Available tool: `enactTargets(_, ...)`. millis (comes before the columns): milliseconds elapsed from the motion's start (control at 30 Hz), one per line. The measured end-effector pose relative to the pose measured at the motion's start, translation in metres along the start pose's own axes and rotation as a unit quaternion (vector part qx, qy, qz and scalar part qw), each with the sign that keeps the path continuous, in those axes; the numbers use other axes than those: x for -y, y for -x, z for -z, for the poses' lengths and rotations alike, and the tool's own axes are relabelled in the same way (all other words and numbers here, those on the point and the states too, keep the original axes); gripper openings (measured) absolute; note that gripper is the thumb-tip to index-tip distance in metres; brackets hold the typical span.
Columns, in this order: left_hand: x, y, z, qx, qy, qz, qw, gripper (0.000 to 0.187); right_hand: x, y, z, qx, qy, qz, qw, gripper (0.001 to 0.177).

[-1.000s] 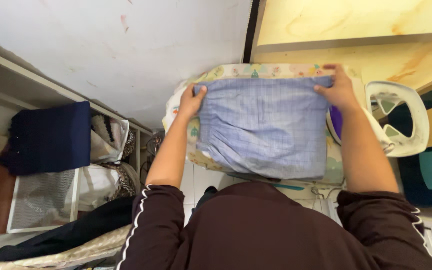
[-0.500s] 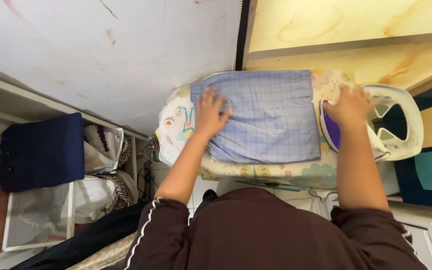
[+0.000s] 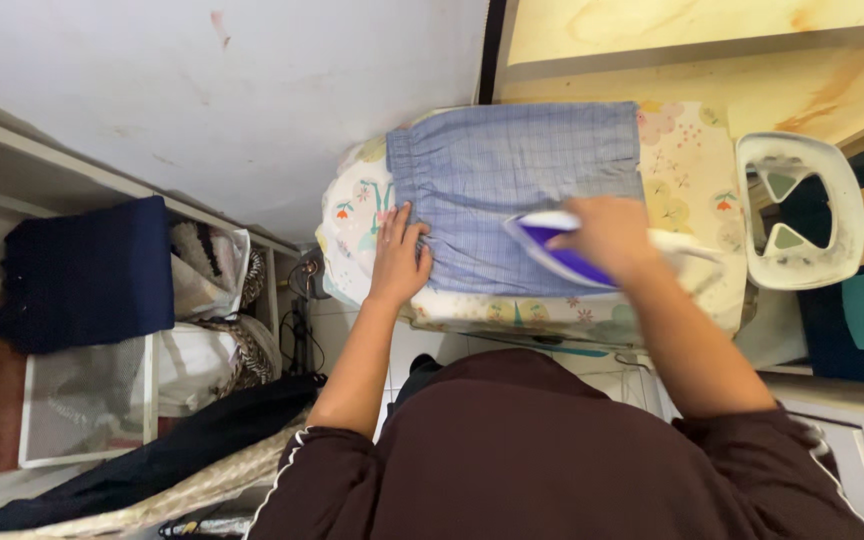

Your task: The person irons a dark blue garment on an ironing board, smoothing the fabric with their hands and using a steam iron. They then switch to a light blue checkered garment, ironing it thoroughly before folding it and placing it into a nearby storage basket. Finally, they pick up a light blue striped shirt and begin ironing it.

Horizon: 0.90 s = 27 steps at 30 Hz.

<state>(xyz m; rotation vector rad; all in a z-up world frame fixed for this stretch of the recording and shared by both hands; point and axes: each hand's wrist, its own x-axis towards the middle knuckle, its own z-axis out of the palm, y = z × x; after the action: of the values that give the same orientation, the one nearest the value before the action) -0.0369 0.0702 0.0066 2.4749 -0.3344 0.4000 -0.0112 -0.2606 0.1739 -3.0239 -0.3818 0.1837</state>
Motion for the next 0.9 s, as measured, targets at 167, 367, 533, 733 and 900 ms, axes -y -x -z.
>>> enactTargets(167, -0.006, 0.006, 0.006, -0.024, 0.006, 0.010, 1.000, 0.023, 0.044, -0.013, -0.033, 0.003, 0.037, 0.048, 0.998, 0.050)
enactTargets(367, -0.014, 0.009, 0.011, -0.068, -0.006, 0.021, 0.997, 0.022, -0.060, -0.052, -0.024, 0.036, 0.048, -0.171, 0.983, 0.059)
enactTargets(533, -0.027, 0.016, 0.019, -0.094, -0.008, 0.119, 0.988, 0.045, -0.093, -0.051, -0.014, 0.115, 0.052, -0.154, 0.980, 0.059)
enactTargets(733, -0.011, 0.015, 0.014, -0.046, -0.057, 0.237, 0.969, 0.040, 0.045, -0.021, -0.026, 0.154, 0.082, 0.065, 0.983, 0.058)
enactTargets(900, 0.009, 0.008, 0.004, -0.019, -0.037, 0.259, 0.965, 0.039, 0.100, -0.002, -0.030, 0.162, 0.093, 0.200, 0.962, 0.040)
